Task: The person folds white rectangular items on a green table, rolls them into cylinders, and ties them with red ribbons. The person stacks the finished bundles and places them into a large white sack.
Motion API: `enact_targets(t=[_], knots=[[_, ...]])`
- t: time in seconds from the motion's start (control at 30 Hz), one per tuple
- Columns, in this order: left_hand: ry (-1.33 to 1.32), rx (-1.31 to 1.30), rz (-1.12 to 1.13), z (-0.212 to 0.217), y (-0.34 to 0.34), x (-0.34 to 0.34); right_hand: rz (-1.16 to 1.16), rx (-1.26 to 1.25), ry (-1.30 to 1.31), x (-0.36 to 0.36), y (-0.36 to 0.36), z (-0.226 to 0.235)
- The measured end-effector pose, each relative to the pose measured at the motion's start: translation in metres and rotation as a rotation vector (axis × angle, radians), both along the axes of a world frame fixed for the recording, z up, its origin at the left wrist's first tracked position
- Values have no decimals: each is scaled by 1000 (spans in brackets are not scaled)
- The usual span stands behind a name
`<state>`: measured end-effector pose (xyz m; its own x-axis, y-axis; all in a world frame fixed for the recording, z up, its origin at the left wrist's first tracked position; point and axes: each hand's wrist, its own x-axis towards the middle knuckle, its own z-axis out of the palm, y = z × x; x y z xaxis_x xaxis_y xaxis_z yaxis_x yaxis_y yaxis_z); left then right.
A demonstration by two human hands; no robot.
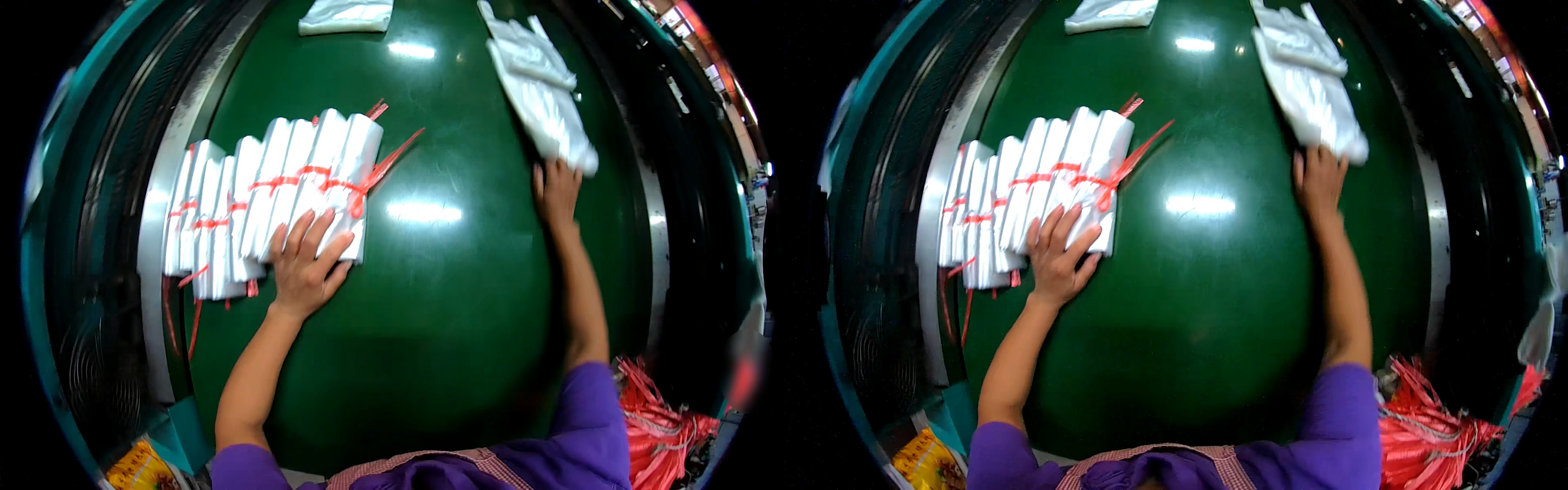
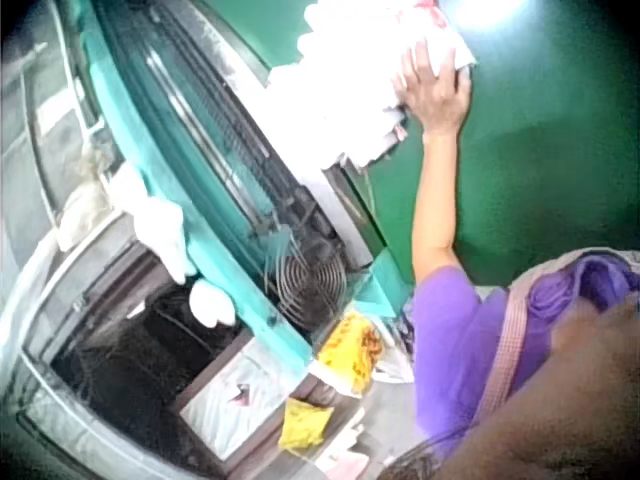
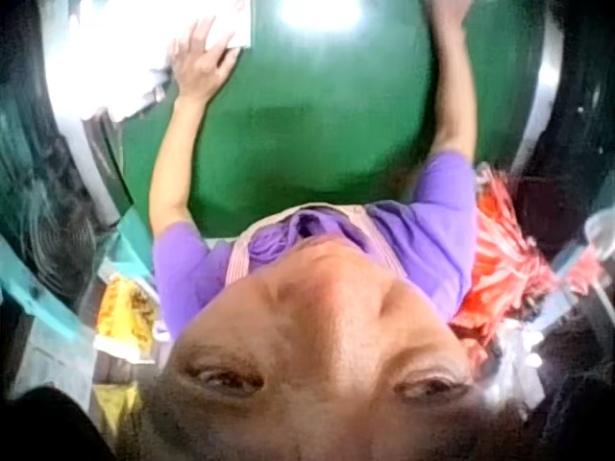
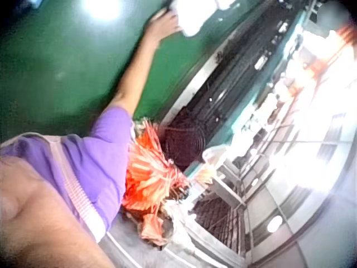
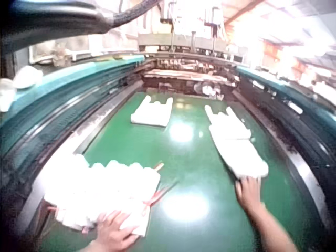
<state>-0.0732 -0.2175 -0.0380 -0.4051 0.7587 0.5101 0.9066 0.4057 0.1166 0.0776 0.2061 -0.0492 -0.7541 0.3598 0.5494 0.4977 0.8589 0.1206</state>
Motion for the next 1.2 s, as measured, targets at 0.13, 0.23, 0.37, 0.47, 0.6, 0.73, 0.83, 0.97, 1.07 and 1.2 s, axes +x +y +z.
enact_targets(t=[0.13,0.23,0.37,0.47,0.6,0.73,0.83,0.97,1.07,1.2], knots=[[37,12,58,4,-23,20,284,-160,65,131,-171,31],[9,12,130,12,-39,85,463,-269,21,202,-255,55],[-373,-29,-178,46,-76,227,370,-871,323,239,-303,148],[-702,292,-325,64,-111,301,511,-1190,885,241,-357,216],[-1216,746,-195,107,-131,324,1025,-1040,909,240,-423,273],[-1617,662,-208,124,-188,313,775,-573,203,247,-424,236],[-1624,430,9,90,-244,337,643,-1108,-413,306,-429,153],[-1716,472,105,62,-310,368,835,-665,-588,396,-453,115],[-1200,231,-202,66,-312,358,670,-489,-649,411,-450,93],[-389,-135,-283,88,-286,332,721,-607,-401,418,-447,83]])
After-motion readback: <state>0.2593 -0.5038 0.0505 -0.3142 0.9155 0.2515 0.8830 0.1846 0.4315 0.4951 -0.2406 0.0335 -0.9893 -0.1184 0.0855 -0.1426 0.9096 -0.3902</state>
